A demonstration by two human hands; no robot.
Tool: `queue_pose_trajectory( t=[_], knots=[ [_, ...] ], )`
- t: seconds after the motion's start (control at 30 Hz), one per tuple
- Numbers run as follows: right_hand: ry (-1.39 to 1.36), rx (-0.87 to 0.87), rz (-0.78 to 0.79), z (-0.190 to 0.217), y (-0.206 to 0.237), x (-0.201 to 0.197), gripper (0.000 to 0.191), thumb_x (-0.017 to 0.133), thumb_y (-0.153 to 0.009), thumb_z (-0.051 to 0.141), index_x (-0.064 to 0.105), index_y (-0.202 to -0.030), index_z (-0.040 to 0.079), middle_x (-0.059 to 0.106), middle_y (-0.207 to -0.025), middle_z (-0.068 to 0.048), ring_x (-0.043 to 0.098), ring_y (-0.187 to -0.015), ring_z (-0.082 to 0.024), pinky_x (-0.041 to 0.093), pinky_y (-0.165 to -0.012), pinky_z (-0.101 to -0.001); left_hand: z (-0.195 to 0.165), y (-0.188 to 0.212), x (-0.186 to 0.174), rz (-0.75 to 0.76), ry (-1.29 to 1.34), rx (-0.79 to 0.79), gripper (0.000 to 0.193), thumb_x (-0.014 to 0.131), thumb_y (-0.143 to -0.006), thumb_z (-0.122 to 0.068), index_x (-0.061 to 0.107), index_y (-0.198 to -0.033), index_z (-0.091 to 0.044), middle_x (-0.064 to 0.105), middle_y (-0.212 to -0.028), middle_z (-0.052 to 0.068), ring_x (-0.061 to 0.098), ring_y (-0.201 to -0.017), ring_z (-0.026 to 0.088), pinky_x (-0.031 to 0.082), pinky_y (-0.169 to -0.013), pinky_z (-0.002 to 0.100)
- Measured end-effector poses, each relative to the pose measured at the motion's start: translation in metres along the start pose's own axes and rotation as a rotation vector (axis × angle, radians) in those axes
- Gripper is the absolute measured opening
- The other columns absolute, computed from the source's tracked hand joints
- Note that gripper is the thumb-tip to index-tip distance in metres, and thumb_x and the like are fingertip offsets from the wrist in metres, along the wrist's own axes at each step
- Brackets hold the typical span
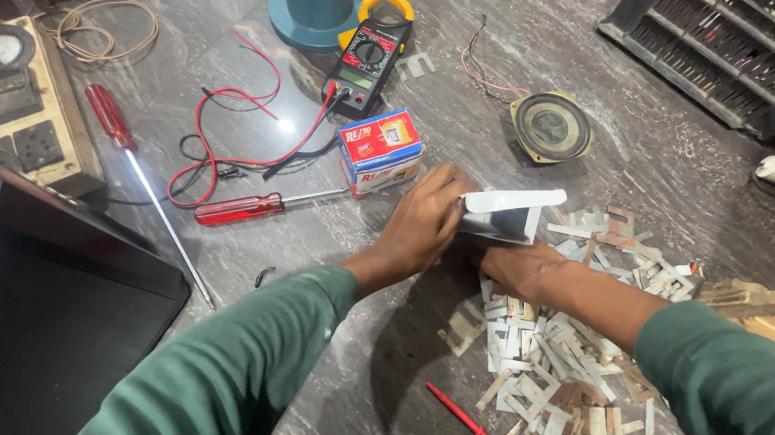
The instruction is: The person uses a screwdriver to tighten screws on the back panel of a black electronic device, then plugs a power cord into a socket and tests the device. Afterward, they open a small box and sort through white plastic pieces on the floor.
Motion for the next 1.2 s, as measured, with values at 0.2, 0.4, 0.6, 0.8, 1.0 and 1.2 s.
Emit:
queue_pose_trajectory(
  t=[0.2,0.4,0.6,0.8,1.0,1.2],
  knots=[
    [0.076,-0.04,-0.136,0.008,0.017,-0.009,0.03,0.064,-0.095,0.035,0.07,-0.111,0.01,0.071,-0.112,-0.012,0.066,-0.112,-0.031,0.051,-0.096,-0.0449,-0.001,0.002,0.008,0.047,-0.031,-0.054,0.015,0.053,-0.098,-0.003,0.06,-0.111,0.0,0.057,-0.113,0.018,0.056,-0.109,0.04,0.046,-0.093,0.048],
    [-0.402,0.236,-0.192,-0.024,0.034,-0.003,0.033,0.058,-0.099,0.034,0.07,-0.118,0.011,0.073,-0.108,-0.014,0.07,-0.101,-0.029,0.054,-0.09,-0.043,-0.002,-0.005,0.014,0.02,-0.043,-0.11,0.018,0.052,-0.098,-0.007,0.062,-0.111,0.0,0.059,-0.113,0.02,0.056,-0.11,0.042,0.046,-0.093,0.05],
    [-1.085,0.195,-0.32,-0.071,0.047,-0.005,0.031,0.058,-0.099,0.019,0.068,-0.126,0.006,0.076,-0.1,-0.011,0.071,-0.08,-0.019,0.061,-0.072,-0.0333,0.025,-0.022,0.024,0.005,-0.056,-0.246,0.022,0.049,-0.103,-0.013,0.063,-0.112,0.001,0.061,-0.111,0.021,0.059,-0.105,0.043,0.046,-0.091,0.049],
    [-1.402,0.004,-0.428,-0.099,0.074,-0.043,0.031,0.059,-0.1,0.02,0.073,-0.123,0.004,0.069,-0.089,-0.004,0.061,-0.075,-0.009,0.053,-0.067,-0.026,0.058,-0.041,0.034,0.04,-0.079,-0.272,0.025,0.052,-0.104,-0.018,0.065,-0.114,0.001,0.062,-0.108,0.023,0.061,-0.103,0.043,0.047,-0.088,0.049],
    [-1.353,0.053,-0.481,-0.107,0.075,-0.07,0.025,0.067,-0.098,0.017,0.075,-0.114,0.0,0.07,-0.084,-0.004,0.059,-0.068,-0.009,0.05,-0.061,-0.0271,0.069,-0.047,0.039,0.027,-0.036,-0.328,0.029,0.052,-0.105,-0.024,0.066,-0.11,0.001,0.067,-0.101,0.025,0.064,-0.096,0.045,0.049,-0.083,0.048],
    [-0.904,0.063,-0.472,-0.083,0.064,-0.095,0.027,0.072,-0.092,0.019,0.074,-0.116,0.006,0.069,-0.081,-0.006,0.062,-0.069,-0.013,0.052,-0.064,-0.0326,0.061,-0.049,0.034,0.054,0.008,-0.438,0.035,0.053,-0.105,-0.029,0.066,-0.104,0.004,0.069,-0.089,0.025,0.068,-0.084,0.04,0.051,-0.079,0.045]
  ],
)
Point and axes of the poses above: each hand's wrist, its own y-axis away from the middle knuckle, its own x-axis out of the palm, z = x × y, the point moved 6 cm from there along -y, towards the middle knuckle
